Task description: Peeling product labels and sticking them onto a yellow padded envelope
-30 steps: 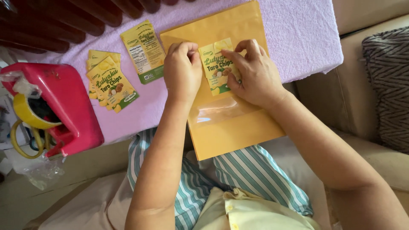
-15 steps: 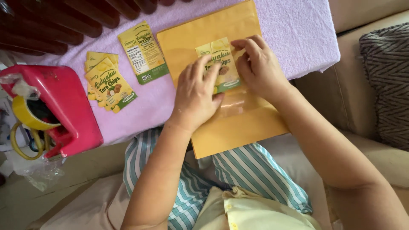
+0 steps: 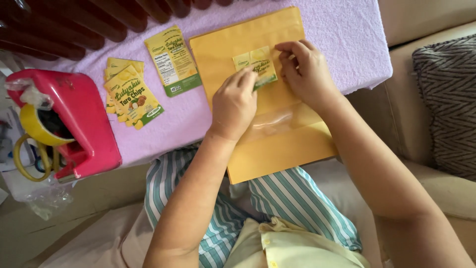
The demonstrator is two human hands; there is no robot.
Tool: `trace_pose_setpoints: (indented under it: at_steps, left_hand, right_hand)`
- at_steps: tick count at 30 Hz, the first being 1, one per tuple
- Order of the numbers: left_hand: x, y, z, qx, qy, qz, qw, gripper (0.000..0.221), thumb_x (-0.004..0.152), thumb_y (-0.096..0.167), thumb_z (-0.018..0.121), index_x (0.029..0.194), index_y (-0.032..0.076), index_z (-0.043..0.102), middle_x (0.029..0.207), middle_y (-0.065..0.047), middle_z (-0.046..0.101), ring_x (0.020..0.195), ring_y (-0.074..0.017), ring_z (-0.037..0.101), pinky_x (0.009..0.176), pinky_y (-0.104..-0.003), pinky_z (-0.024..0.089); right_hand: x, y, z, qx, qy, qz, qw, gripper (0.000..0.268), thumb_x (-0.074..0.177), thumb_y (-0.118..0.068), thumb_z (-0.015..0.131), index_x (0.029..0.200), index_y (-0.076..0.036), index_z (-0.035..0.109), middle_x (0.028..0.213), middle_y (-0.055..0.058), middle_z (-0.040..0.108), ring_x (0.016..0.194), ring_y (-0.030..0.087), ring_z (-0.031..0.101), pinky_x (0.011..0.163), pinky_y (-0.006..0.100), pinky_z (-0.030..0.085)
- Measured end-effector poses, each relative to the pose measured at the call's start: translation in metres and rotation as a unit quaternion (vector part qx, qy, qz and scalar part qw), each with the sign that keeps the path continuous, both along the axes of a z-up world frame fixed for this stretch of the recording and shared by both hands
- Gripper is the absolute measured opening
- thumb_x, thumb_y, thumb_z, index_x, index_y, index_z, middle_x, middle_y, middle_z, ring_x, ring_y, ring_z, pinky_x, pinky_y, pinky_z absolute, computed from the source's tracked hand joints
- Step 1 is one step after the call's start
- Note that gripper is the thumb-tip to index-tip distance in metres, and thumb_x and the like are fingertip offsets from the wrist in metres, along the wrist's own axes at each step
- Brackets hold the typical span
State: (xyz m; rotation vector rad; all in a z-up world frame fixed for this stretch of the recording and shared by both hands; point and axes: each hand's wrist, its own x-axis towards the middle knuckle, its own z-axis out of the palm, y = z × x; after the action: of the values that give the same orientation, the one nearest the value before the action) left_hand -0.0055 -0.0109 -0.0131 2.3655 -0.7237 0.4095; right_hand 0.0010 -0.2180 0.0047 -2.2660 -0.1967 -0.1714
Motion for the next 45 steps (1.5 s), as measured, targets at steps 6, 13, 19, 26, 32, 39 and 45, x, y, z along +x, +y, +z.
trace_pose_setpoints:
  at_steps: [6, 13, 19, 26, 32, 39, 45]
  left_hand:
    - [0.004, -0.001, 0.001, -0.044, 0.049, 0.039, 0.997, 0.037, 0.08, -0.008, 0.064, 0.113, 0.009, 0.061, 0.103, 0.0, 0.076, 0.09, -0.0271, 0.074, 0.071, -0.041, 0.059]
    - [0.005, 0.003, 0.008, -0.104, 0.071, 0.031, 0.992, 0.006, 0.102, 0.01, 0.059, 0.1, 0.007, 0.055, 0.108, -0.007, 0.076, 0.09, -0.0286, 0.075, 0.069, -0.041, 0.059]
    - [0.003, 0.009, 0.005, -0.17, 0.092, 0.034, 0.981, 0.013, 0.106, 0.014, 0.053, 0.115, 0.009, 0.062, 0.111, -0.004, 0.076, 0.096, -0.0248, 0.075, 0.082, -0.035, 0.058]
    - [0.0, 0.013, 0.003, -0.204, 0.088, 0.068, 0.973, 0.007, 0.104, 0.015, 0.056, 0.105, 0.008, 0.058, 0.09, -0.006, 0.069, 0.075, -0.0255, 0.068, 0.069, -0.036, 0.052]
    - [0.001, 0.018, 0.0, -0.213, 0.094, 0.084, 0.969, 0.009, 0.101, 0.016, 0.056, 0.099, 0.007, 0.057, 0.08, -0.006, 0.061, 0.069, -0.0274, 0.062, 0.066, -0.039, 0.049]
    - [-0.001, 0.021, 0.015, -0.237, 0.147, 0.092, 0.956, 0.023, 0.092, 0.013, 0.055, 0.109, 0.006, 0.068, 0.087, -0.006, 0.069, 0.077, -0.0237, 0.067, 0.072, -0.036, 0.053]
    - [-0.004, 0.022, 0.008, -0.188, 0.106, -0.013, 0.976, 0.037, 0.093, 0.005, 0.056, 0.129, -0.004, 0.061, 0.132, -0.018, 0.067, 0.124, -0.0344, 0.066, 0.109, -0.042, 0.054]
  right_hand:
    - [0.006, 0.001, -0.008, -0.007, -0.03, -0.009, 0.999, 0.023, 0.098, 0.0, 0.063, 0.119, -0.003, 0.072, 0.1, 0.012, 0.061, 0.067, 0.019, 0.064, 0.073, 0.032, 0.055]
    - [0.012, 0.005, -0.015, -0.038, -0.017, -0.056, 0.998, 0.022, 0.087, -0.003, 0.073, 0.109, -0.008, 0.073, 0.092, 0.004, 0.062, 0.061, 0.015, 0.059, 0.069, 0.028, 0.054]
    - [0.014, 0.008, -0.012, -0.057, 0.008, -0.063, 0.996, 0.022, 0.088, -0.01, 0.077, 0.109, -0.008, 0.069, 0.092, 0.005, 0.062, 0.066, 0.018, 0.06, 0.072, 0.032, 0.053]
    - [0.016, 0.008, -0.015, -0.059, 0.006, -0.068, 0.996, 0.022, 0.088, -0.011, 0.076, 0.109, -0.009, 0.07, 0.089, 0.003, 0.062, 0.066, 0.016, 0.06, 0.074, 0.031, 0.054]
    - [0.016, 0.007, -0.019, -0.064, 0.007, -0.074, 0.995, 0.022, 0.086, -0.011, 0.076, 0.108, -0.01, 0.07, 0.089, 0.002, 0.062, 0.069, 0.016, 0.061, 0.075, 0.031, 0.053]
    - [0.016, 0.009, -0.015, -0.056, 0.015, -0.076, 0.995, 0.021, 0.087, -0.011, 0.075, 0.108, -0.01, 0.07, 0.09, 0.003, 0.061, 0.065, 0.015, 0.06, 0.075, 0.03, 0.053]
    - [0.017, 0.007, -0.013, -0.013, 0.023, -0.084, 0.996, 0.012, 0.097, -0.011, 0.066, 0.106, -0.01, 0.073, 0.095, 0.005, 0.065, 0.069, 0.015, 0.061, 0.074, 0.031, 0.051]
